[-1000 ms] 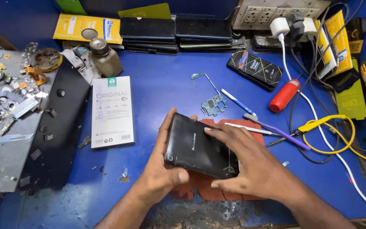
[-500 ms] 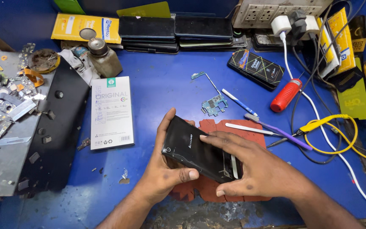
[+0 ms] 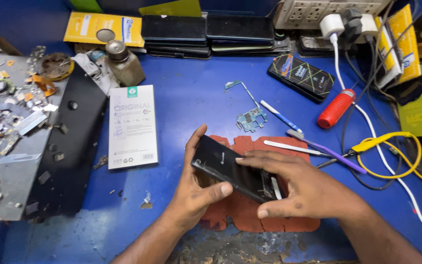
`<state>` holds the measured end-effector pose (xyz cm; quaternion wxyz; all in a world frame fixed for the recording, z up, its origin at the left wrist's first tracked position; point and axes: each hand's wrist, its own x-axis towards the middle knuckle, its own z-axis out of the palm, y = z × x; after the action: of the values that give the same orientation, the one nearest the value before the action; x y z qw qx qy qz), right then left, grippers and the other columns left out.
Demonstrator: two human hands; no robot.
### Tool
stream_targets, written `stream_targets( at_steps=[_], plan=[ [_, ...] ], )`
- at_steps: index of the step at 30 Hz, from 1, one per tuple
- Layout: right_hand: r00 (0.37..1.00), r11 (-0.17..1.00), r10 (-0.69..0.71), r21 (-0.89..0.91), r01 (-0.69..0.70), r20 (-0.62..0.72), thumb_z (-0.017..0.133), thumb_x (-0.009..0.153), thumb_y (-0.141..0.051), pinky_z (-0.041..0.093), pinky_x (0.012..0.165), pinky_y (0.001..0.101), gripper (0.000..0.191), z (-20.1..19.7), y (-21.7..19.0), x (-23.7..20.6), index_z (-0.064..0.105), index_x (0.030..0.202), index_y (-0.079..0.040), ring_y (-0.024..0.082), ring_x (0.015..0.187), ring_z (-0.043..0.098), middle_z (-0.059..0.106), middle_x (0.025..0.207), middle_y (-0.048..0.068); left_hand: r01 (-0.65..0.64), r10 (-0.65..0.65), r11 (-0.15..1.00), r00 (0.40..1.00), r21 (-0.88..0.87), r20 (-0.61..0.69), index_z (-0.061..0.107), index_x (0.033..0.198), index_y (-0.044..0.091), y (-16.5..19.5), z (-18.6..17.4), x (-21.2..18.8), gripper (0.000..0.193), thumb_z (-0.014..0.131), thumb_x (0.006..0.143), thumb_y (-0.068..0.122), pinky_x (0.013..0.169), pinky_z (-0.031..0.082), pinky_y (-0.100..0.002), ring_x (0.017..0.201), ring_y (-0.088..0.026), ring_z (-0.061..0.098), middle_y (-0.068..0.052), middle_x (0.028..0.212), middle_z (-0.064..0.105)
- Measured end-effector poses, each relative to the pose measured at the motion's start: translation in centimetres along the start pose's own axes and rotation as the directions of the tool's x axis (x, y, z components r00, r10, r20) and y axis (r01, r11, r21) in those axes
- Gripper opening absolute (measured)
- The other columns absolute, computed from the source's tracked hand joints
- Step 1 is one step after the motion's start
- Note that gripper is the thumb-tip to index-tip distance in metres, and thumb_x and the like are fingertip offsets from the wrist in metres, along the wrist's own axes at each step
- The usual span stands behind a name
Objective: The person pries open the back cover of a Lenovo tablet using a spudger, works on the internal battery and components, then presses the cover back on and powers the tablet on to check the boot screen.
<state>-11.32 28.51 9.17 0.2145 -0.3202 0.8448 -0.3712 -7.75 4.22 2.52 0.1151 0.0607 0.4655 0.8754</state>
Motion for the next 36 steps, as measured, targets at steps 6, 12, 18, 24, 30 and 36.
stream_targets(
  at_steps=[6,12,18,24,30,36],
  plan=[
    [1.0,0.987,0.019,0.162,-0.02,0.007,0.08,0.081,-0.039,0.042,0.115,0.0424,0.075,-0.1,0.6,0.1,0.059,0.144,-0.005,0.031,0.138,0.053,0.058,0.149,0.017,-0.01,0.009,1.0,0.995,-0.005,-0.097,0.015,0.162,0.019,-0.5,0.0,0.2,0.103,0.08,0.082,0.023,0.107,0.048,-0.042,0.119,-0.022,0.057,-0.011,0.126,0.054],
    [0.974,0.983,0.113,0.165,-0.08,-0.196,0.068,0.089,-0.02,0.057,0.101,0.0366,0.056,0.8,-0.9,-1.1,0.058,0.142,-0.003,0.025,0.117,0.071,0.072,0.128,0.012,-0.004,0.016,0.998,0.978,0.06,-0.208,0.021,0.158,0.019,-0.7,0.0,0.4,0.093,0.077,0.084,0.019,0.103,0.048,-0.038,0.113,-0.018,0.054,-0.007,0.12,0.05],
    [0.911,0.972,-0.053,-0.231,-0.047,-0.408,0.065,0.085,-0.001,0.061,0.073,0.0344,0.063,3.1,-3.6,-1.5,0.05,0.146,-0.004,0.025,0.085,0.079,0.08,0.11,0.013,-0.077,0.1,0.99,0.975,0.12,-0.199,0.024,0.155,0.014,-1.1,0.2,0.2,0.089,0.079,0.086,0.027,0.106,0.045,-0.036,0.116,-0.017,0.054,-0.006,0.12,0.051],
    [0.885,0.871,-0.214,-0.491,-0.02,-0.414,0.07,0.083,-0.004,0.057,0.06,0.0397,0.066,3.5,-5.3,-0.4,0.049,0.146,-0.003,0.028,0.065,0.07,0.071,0.08,0.012,-0.024,0.076,0.973,0.972,0.23,-0.221,0.026,0.155,0.014,-0.9,0.1,0.0,0.087,0.077,0.088,0.032,0.101,0.045,-0.038,0.109,-0.017,0.052,-0.007,0.113,0.052],
    [0.875,0.816,-0.261,-0.577,-0.027,-0.409,0.072,0.087,-0.01,0.054,0.054,0.0396,0.064,3.4,-6.2,0.7,0.05,0.146,-0.001,0.025,0.058,0.067,0.067,0.07,0.01,-0.036,0.05,0.996,0.982,0.082,-0.183,0.022,0.151,0.016,-0.8,-0.1,0.0,0.081,0.073,0.09,0.033,0.106,0.044,-0.038,0.118,-0.016,0.054,-0.006,0.125,0.053],
    [0.85,0.787,-0.26,-0.61,-0.088,-0.458,0.073,0.086,-0.01,0.052,0.051,0.04,0.057,3.7,-6.9,1.5,0.056,0.139,-0.001,0.024,0.053,0.065,0.065,0.064,0.009,-0.02,0.041,0.993,0.981,0.114,-0.188,0.026,0.148,0.015,-0.6,0.0,-0.1,0.076,0.073,0.092,0.034,0.106,0.044,-0.04,0.117,-0.017,0.053,-0.008,0.123,0.052]
  ],
)
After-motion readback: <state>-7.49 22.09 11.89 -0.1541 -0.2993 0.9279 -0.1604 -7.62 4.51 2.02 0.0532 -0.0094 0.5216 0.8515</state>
